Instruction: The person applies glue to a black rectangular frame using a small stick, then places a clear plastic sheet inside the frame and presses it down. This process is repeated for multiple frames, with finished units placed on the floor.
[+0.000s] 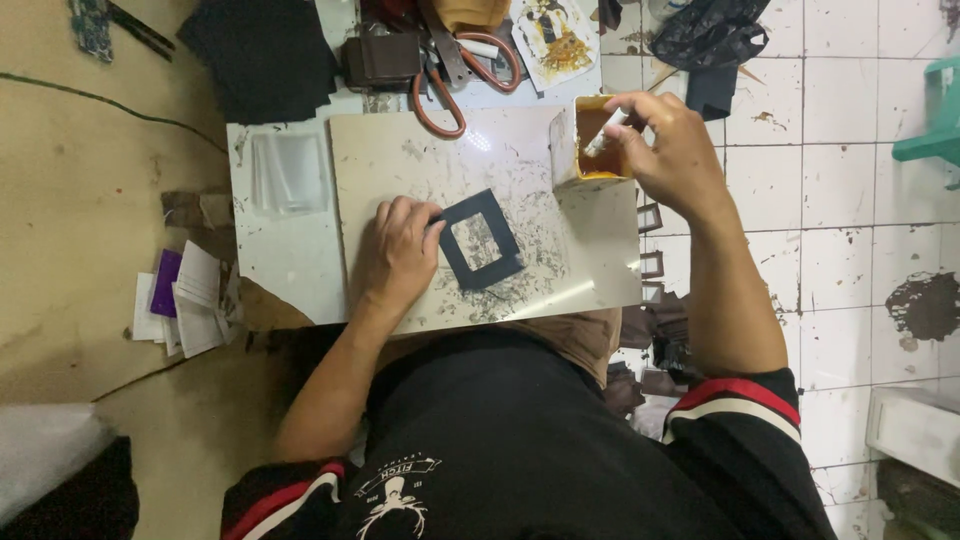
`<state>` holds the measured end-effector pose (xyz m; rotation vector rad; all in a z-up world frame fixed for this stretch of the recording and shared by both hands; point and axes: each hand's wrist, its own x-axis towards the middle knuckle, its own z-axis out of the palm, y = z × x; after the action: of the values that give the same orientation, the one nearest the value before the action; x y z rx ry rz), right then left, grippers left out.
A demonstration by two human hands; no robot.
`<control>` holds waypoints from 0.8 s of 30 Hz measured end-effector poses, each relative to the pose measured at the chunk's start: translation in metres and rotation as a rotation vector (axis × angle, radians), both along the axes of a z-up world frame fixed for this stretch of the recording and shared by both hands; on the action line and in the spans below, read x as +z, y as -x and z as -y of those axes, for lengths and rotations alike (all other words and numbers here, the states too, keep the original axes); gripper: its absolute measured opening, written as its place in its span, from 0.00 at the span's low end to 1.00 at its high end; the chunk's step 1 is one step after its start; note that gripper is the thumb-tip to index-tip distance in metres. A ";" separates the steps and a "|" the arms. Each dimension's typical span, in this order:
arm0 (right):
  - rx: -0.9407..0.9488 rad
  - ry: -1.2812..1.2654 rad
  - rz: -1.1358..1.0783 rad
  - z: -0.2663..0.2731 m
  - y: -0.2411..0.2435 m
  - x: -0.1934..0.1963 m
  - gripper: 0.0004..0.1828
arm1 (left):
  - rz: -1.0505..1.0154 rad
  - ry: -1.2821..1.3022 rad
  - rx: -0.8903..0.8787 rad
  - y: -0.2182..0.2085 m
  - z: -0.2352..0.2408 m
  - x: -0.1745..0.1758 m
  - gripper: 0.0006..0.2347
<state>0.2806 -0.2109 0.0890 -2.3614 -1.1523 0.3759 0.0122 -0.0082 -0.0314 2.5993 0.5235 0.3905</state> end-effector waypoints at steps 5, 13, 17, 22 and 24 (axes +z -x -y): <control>-0.048 -0.102 -0.193 0.014 -0.007 0.006 0.08 | 0.194 0.045 -0.080 -0.012 -0.014 -0.024 0.06; 0.185 -0.188 -0.414 0.026 0.004 0.045 0.09 | 0.324 -0.010 -0.136 0.002 -0.026 -0.036 0.09; 0.131 -0.272 -0.340 0.045 -0.001 0.081 0.12 | 0.366 -0.025 -0.142 0.007 -0.023 -0.038 0.10; 0.105 -0.535 -0.166 0.061 -0.025 0.065 0.10 | 0.369 -0.008 -0.151 0.002 -0.021 -0.035 0.09; 0.100 -0.732 -0.037 0.059 -0.030 0.053 0.11 | 0.349 -0.045 -0.163 0.006 -0.021 -0.020 0.10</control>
<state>0.3102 -0.2702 0.1420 -1.6573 -1.1431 0.0116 0.0058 0.0126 -0.0510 2.5140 0.1830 0.7873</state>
